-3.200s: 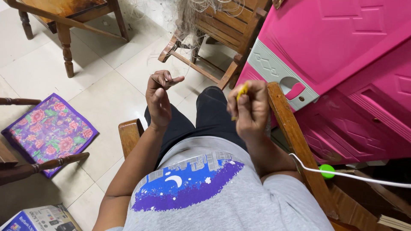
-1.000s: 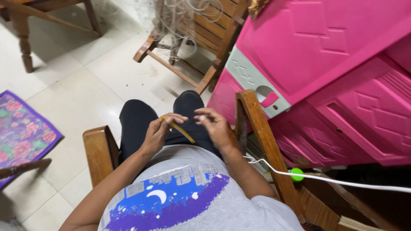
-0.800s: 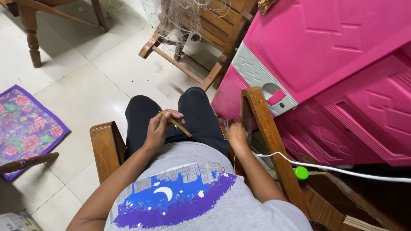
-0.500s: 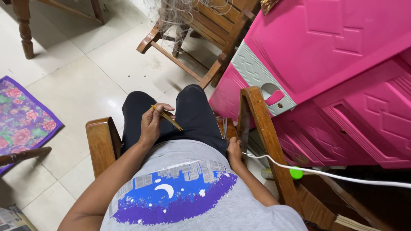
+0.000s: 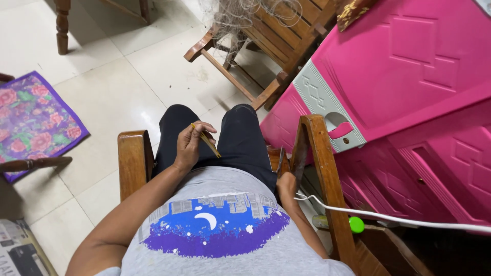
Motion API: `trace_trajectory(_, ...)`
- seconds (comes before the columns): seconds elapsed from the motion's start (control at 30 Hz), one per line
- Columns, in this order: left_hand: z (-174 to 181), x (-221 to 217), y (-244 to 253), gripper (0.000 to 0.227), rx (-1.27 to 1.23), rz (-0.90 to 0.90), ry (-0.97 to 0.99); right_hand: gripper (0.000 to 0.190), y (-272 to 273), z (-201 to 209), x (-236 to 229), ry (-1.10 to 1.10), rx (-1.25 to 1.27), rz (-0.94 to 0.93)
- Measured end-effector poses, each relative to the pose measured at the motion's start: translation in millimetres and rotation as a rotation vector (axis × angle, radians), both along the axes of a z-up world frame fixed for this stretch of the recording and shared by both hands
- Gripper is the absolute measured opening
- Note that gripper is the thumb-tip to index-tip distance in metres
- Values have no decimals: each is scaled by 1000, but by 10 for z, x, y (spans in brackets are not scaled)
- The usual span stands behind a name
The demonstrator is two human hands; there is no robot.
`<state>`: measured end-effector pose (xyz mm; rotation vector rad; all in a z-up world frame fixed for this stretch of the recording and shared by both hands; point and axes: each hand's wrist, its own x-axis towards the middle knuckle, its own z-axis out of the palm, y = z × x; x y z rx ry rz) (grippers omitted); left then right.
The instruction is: Repairing a fishing net using a netting needle and scissors
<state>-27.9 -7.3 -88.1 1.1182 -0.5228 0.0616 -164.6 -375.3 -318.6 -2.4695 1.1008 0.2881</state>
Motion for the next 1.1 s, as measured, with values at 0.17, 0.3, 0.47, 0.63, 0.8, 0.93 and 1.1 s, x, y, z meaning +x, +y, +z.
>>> trace_trajectory(0.17, -5, -1, 56, 46, 12, 85, -56, 43, -100, -66, -49, -17, -17, -18)
trace_trajectory(0.3, -12, -7, 118, 48, 18, 180, -87, 35, -203, -318, -42, -28, 54, -10)
trace_trajectory(0.47, -91, 108, 208, 49, -18, 260, -86, 34, -131, -156, -12, -170, 187, -144)
trace_trajectory(0.63, -152, 183, 227, 48, -33, 304, -68, 39, 29, 96, 32, -416, 306, -265)
trace_trajectory(0.8, -184, 228, 243, 45, -40, 336, -28, 37, 288, 466, 166, -838, 821, -350)
trace_trajectory(0.93, -141, 217, 248, 44, -33, 360, -8, 31, 374, 677, 228, -844, 911, -234)
trace_trajectory(1.1, -41, 179, 265, 46, -36, 369, -116, 20, 759, 1213, 220, -783, 964, -7)
